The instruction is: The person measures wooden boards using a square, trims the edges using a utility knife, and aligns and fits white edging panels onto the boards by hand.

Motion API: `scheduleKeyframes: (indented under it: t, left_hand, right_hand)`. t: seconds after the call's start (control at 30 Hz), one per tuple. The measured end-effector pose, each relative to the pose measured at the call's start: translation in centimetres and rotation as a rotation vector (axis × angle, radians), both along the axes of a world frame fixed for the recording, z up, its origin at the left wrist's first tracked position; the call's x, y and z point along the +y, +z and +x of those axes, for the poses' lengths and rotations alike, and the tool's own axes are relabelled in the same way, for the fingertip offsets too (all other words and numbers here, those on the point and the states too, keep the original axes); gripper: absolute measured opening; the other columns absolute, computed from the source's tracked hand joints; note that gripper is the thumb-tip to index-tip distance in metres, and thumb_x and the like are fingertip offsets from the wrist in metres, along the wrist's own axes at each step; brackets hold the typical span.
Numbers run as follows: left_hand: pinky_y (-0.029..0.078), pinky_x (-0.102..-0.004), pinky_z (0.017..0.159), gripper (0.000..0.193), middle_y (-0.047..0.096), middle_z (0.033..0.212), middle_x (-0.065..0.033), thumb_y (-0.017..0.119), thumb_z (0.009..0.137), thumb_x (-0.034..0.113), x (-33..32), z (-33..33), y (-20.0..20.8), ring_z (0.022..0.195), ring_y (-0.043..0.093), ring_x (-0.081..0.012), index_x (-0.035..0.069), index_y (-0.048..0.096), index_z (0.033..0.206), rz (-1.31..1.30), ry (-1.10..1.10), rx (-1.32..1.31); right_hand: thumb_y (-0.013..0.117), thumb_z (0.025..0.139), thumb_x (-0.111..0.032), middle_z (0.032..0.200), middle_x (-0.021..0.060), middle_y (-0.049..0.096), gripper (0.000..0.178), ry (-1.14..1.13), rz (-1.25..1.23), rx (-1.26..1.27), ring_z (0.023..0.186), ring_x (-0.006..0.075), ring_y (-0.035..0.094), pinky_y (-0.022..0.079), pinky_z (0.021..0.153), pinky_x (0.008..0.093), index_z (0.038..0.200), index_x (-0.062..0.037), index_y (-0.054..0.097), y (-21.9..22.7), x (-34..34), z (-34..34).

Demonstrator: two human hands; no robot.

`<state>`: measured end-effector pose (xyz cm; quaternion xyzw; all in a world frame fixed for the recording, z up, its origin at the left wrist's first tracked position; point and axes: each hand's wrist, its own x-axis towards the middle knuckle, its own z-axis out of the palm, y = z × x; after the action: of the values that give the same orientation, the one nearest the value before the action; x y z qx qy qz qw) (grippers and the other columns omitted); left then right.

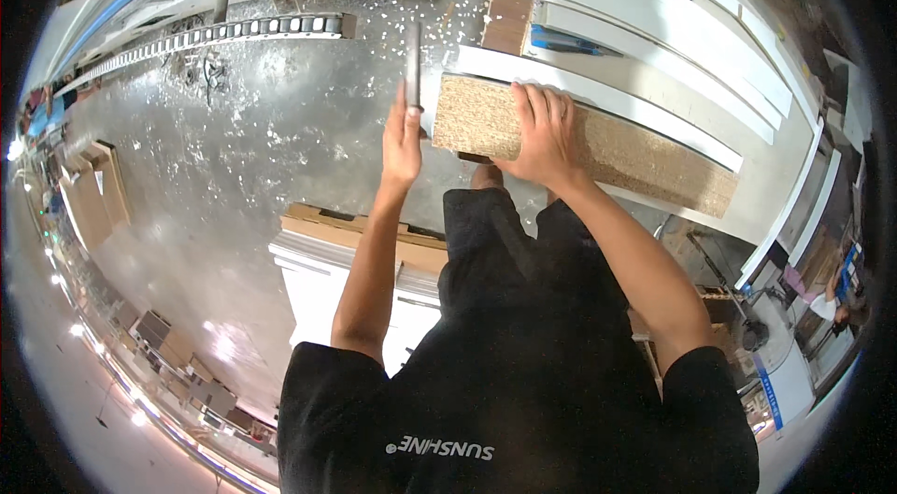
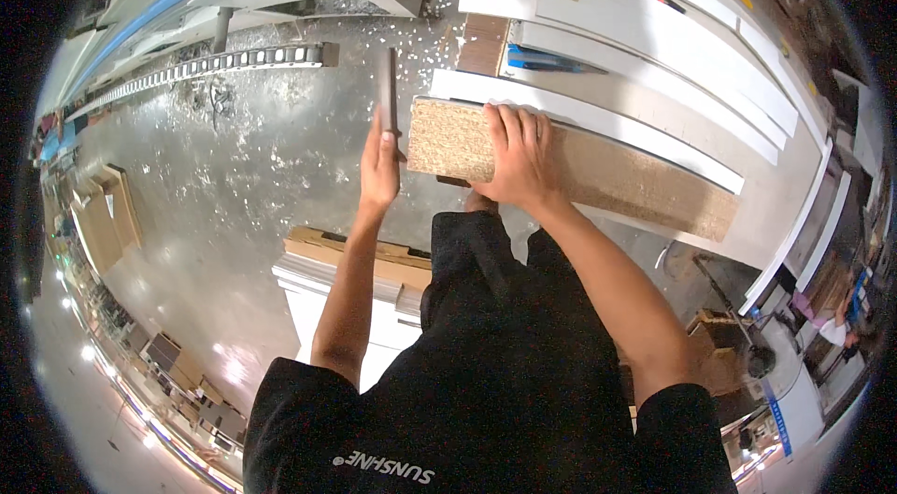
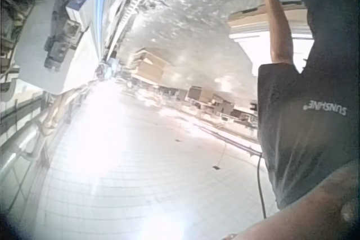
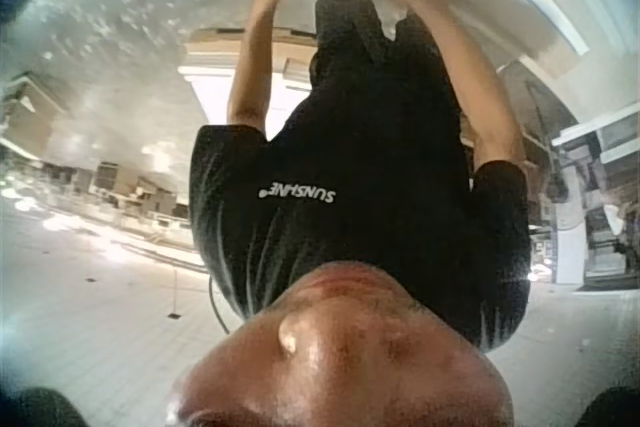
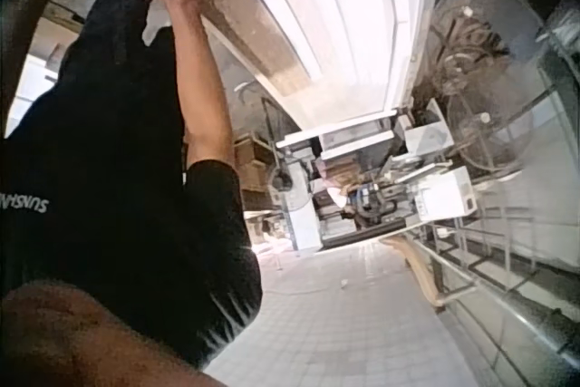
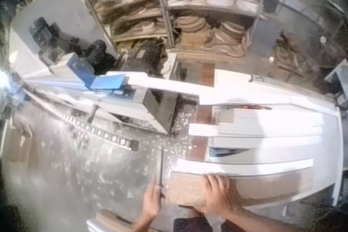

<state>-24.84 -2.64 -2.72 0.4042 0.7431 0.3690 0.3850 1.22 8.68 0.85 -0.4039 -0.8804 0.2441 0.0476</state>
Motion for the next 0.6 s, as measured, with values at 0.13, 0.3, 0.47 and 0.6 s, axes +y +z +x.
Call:
scheduleKeyframes:
  t: [0.13, 0.3, 0.47, 0.6]
  left_hand:
    - [0.054, -0.0404, 0.096, 0.064, 0.069, 0.118, -0.0124, 0.036, 0.12, 0.049, 1.0, -2.7, -4.3, 0.103, 0.063, -0.0212, -0.002, 0.056, 0.155, -0.2, 0.092, -0.351]
    - [0.049, -0.0382, 0.106, 0.065, 0.073, 0.121, -0.0114, 0.034, 0.12, 0.05, 1.8, -0.5, -4.1, 0.112, 0.064, -0.0201, -0.006, 0.067, 0.131, -0.236, 0.102, -0.576]
    - [0.048, -0.0408, 0.108, 0.062, 0.072, 0.122, -0.0164, 0.036, 0.12, 0.045, 2.0, -0.2, -2.7, 0.116, 0.064, -0.0259, -0.007, 0.064, 0.139, -0.061, 0.038, -0.534]
    - [0.047, -0.0435, 0.109, 0.063, 0.069, 0.126, -0.0225, 0.037, 0.12, 0.041, 3.0, 0.7, -1.1, 0.119, 0.063, -0.0321, -0.007, 0.057, 0.154, 0.085, -0.046, -0.194]
  right_hand:
    - [0.098, 0.066, -0.054, 0.158, 0.0187, 0.043, 0.128, 0.001, 0.039, -0.033, 0.148, 0.039, 0.039, 0.024, 0.126, 0.0651, 0.166, -0.0023, 0.036, 0.0, -0.6, -0.4]
    - [0.099, 0.063, -0.054, 0.16, 0.0152, 0.042, 0.133, 0.013, 0.005, -0.138, 0.148, 0.0386, 0.039, 0.023, 0.126, 0.0659, 0.168, -0.0072, 0.032, -0.3, -0.6, -0.2]
    - [0.1, 0.061, -0.057, 0.16, 0.0142, 0.042, 0.136, 0.021, 0.002, -0.135, 0.148, 0.0378, 0.039, 0.024, 0.126, 0.0662, 0.168, -0.0097, 0.032, -0.8, -0.6, -0.1]
    - [0.1, 0.06, -0.058, 0.159, 0.0142, 0.042, 0.136, 0.025, 0.031, -0.178, 0.147, 0.0376, 0.04, 0.025, 0.125, 0.0658, 0.168, -0.0094, 0.032, -0.2, -0.3, 0.2]
